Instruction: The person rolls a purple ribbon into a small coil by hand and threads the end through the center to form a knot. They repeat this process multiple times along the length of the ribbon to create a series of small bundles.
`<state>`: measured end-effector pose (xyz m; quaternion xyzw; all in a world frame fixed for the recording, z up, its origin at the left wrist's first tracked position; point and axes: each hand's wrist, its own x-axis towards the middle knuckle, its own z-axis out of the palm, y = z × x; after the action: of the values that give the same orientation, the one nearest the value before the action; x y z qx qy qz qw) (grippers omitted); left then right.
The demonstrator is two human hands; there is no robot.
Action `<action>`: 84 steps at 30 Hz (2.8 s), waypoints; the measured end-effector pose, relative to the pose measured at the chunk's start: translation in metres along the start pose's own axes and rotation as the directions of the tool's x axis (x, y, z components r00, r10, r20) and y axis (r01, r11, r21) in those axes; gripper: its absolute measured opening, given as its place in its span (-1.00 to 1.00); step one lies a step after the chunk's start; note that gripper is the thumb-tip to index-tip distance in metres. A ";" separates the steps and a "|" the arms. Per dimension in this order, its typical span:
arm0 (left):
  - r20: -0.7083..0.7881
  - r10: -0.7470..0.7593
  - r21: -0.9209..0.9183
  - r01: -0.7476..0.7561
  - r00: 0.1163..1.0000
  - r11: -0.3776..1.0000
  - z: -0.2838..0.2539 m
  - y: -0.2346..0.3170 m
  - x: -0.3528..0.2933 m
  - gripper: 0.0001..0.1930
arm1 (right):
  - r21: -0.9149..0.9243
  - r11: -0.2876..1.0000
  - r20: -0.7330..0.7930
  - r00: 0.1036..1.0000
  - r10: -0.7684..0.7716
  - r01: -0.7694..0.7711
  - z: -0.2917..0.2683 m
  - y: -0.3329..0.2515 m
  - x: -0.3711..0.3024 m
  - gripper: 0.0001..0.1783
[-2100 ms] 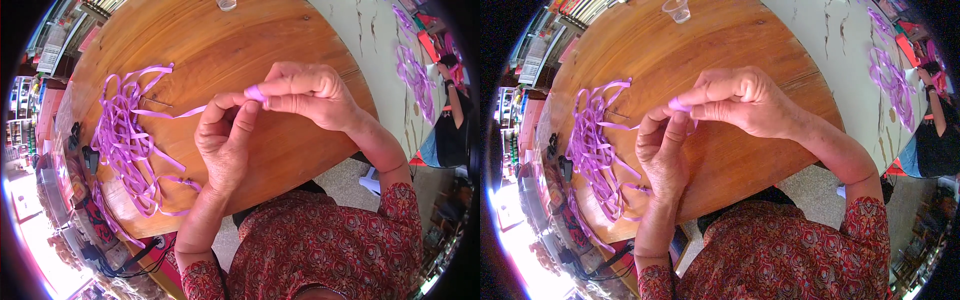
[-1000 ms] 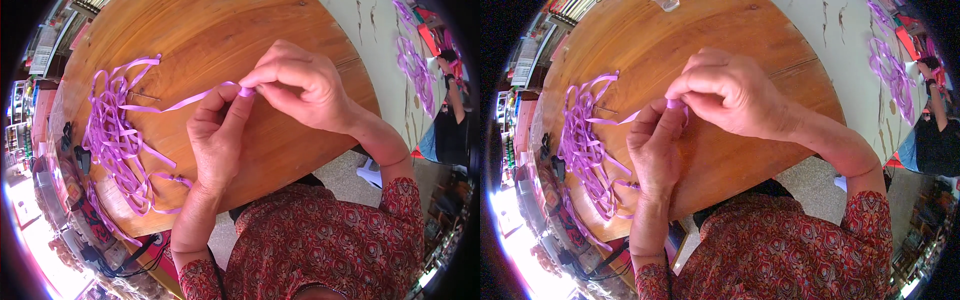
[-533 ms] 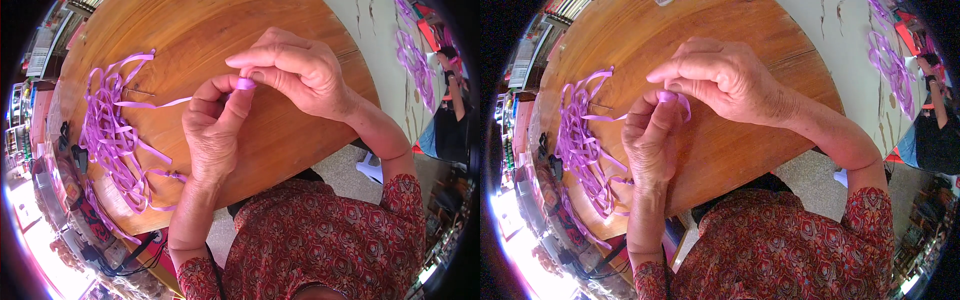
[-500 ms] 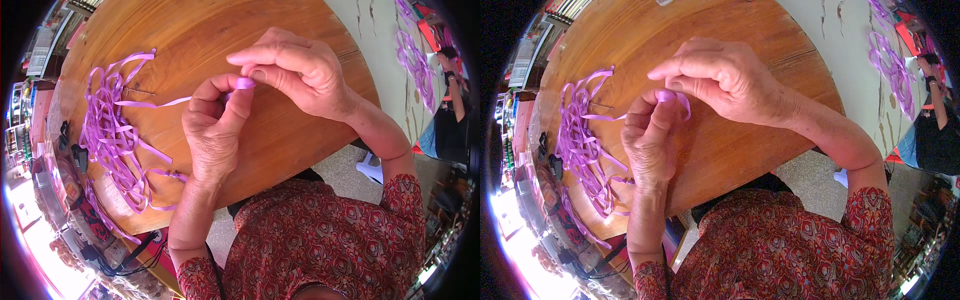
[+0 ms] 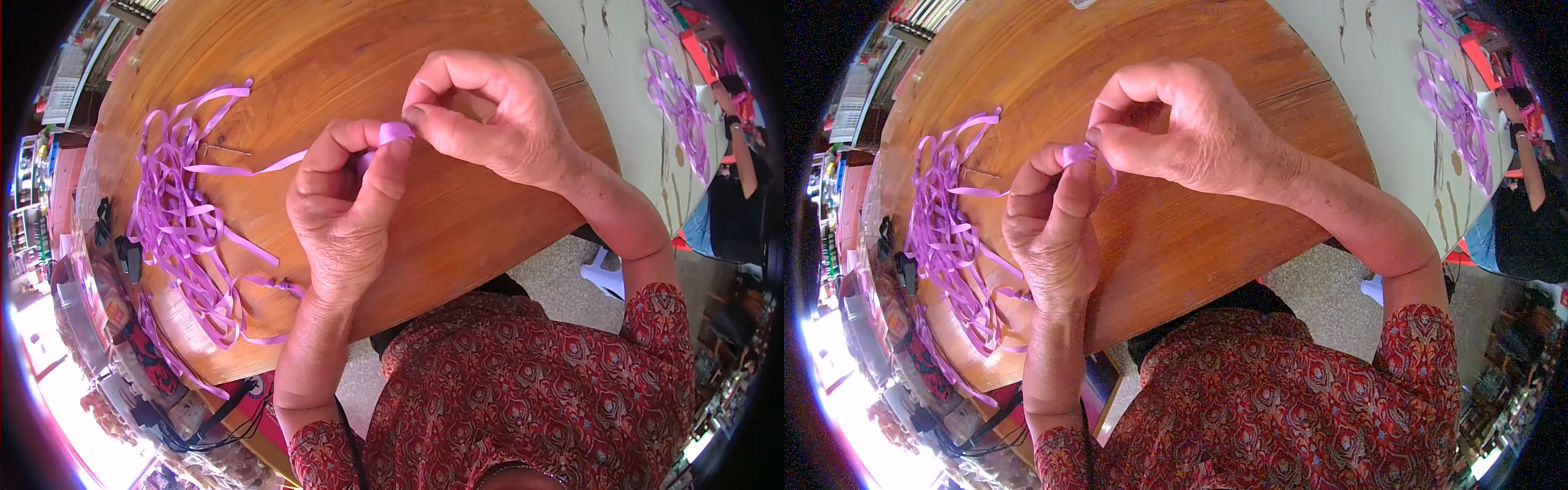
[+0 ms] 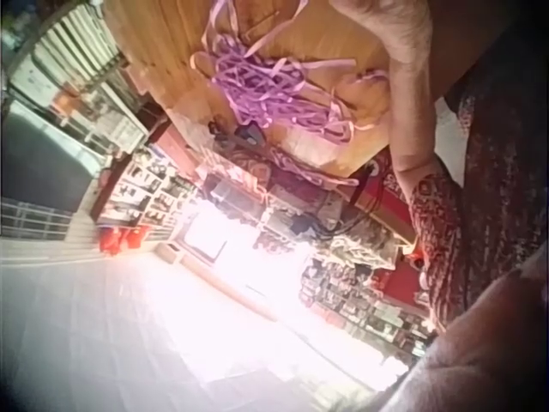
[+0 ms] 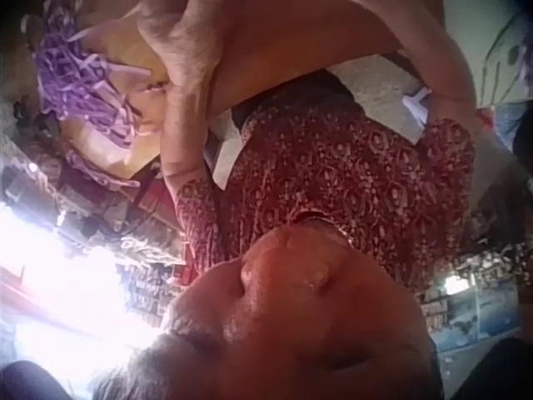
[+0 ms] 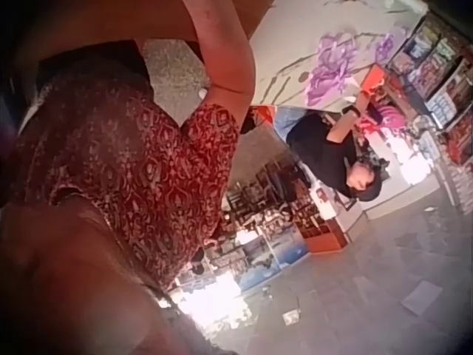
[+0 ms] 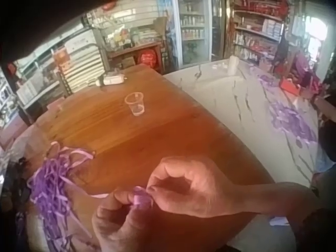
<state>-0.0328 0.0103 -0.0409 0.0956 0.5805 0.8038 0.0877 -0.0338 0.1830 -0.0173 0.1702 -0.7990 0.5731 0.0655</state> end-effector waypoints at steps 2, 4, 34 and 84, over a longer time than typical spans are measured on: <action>-0.001 0.047 0.008 -0.047 0.999 0.999 0.002 0.001 0.000 -0.92 | 0.053 0.994 0.019 0.996 0.093 -0.094 -0.001 0.003 0.001 -0.93; -0.016 0.017 -0.008 -0.017 1.000 1.000 0.002 0.002 0.001 -0.92 | -0.076 0.941 -0.062 0.940 -0.335 0.330 -0.001 0.014 0.002 -0.83; 0.054 0.060 -0.253 -0.045 0.997 0.966 -0.003 -0.004 0.004 -0.90 | 0.030 0.922 0.001 0.922 -0.386 0.386 -0.003 0.004 0.002 -0.86; 0.117 0.226 0.434 -0.254 0.967 0.864 -0.011 0.007 -0.004 -0.95 | -0.484 0.673 0.133 0.807 -0.575 0.559 -0.002 0.007 -0.003 -0.64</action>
<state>-0.0322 -0.0027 -0.0375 0.2097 0.7296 0.6506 -0.0190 -0.0338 0.1879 -0.0238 0.3777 -0.8255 0.2990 0.2941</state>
